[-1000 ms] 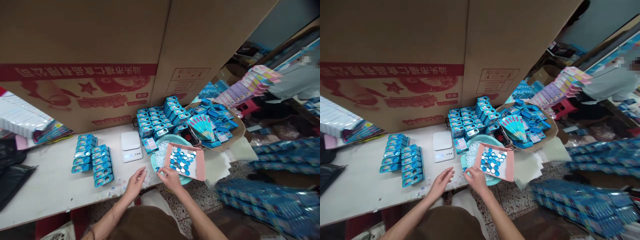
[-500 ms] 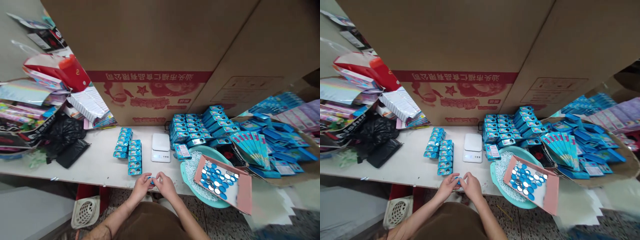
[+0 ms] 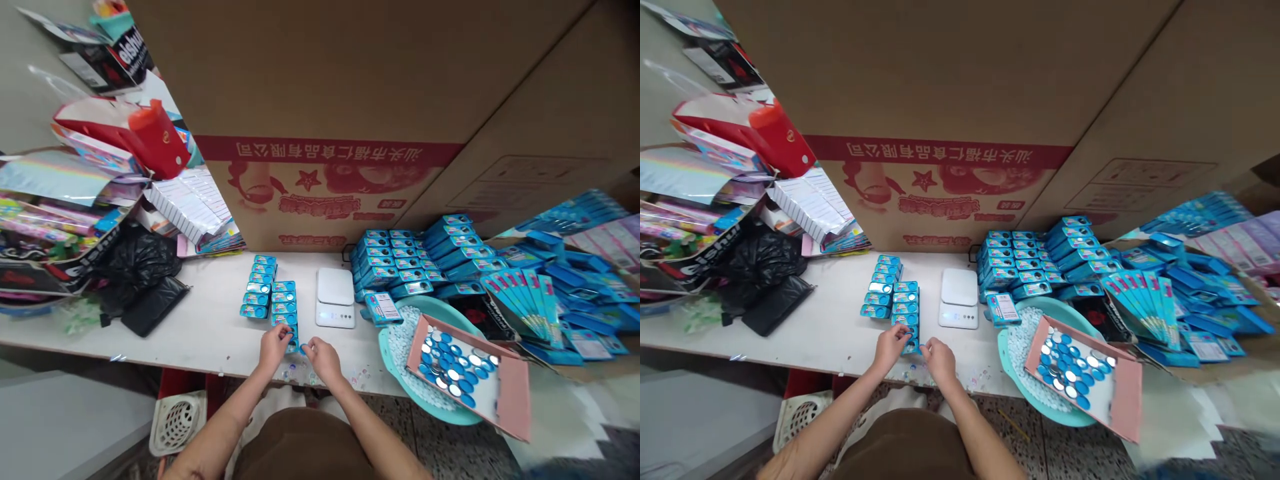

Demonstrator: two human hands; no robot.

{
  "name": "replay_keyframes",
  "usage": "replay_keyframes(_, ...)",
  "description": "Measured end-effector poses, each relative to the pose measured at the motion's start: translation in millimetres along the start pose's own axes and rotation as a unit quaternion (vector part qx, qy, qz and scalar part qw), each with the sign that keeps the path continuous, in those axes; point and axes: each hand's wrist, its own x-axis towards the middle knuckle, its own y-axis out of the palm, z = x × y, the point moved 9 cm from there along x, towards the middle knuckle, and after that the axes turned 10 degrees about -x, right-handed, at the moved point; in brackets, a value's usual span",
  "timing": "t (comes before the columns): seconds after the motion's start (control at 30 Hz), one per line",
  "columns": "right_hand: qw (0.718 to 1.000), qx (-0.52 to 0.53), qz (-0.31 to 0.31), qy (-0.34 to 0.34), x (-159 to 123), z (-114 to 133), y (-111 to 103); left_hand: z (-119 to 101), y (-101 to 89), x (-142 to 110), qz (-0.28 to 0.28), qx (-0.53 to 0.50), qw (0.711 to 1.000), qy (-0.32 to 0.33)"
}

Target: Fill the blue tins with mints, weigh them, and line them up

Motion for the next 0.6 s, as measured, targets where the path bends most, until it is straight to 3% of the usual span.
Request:
replay_keyframes(0.2,0.999,-0.036,0.020,0.015,13,12,8,1,11.3,14,0.016,0.127,0.991,0.035)
replay_keyframes(0.33,0.996,-0.071,0.053,0.019,20,18,13,-1,2.2,15,-0.051,0.206,0.977,0.037)
replay_keyframes(0.5,0.991,-0.093,0.086,0.042,26,21,19,18,-10.8,7,-0.167,0.154,0.971,-0.069)
replay_keyframes(0.6,0.988,-0.098,0.108,0.054,31,20,23,44,-9.0,3,-0.192,0.047,0.967,-0.160)
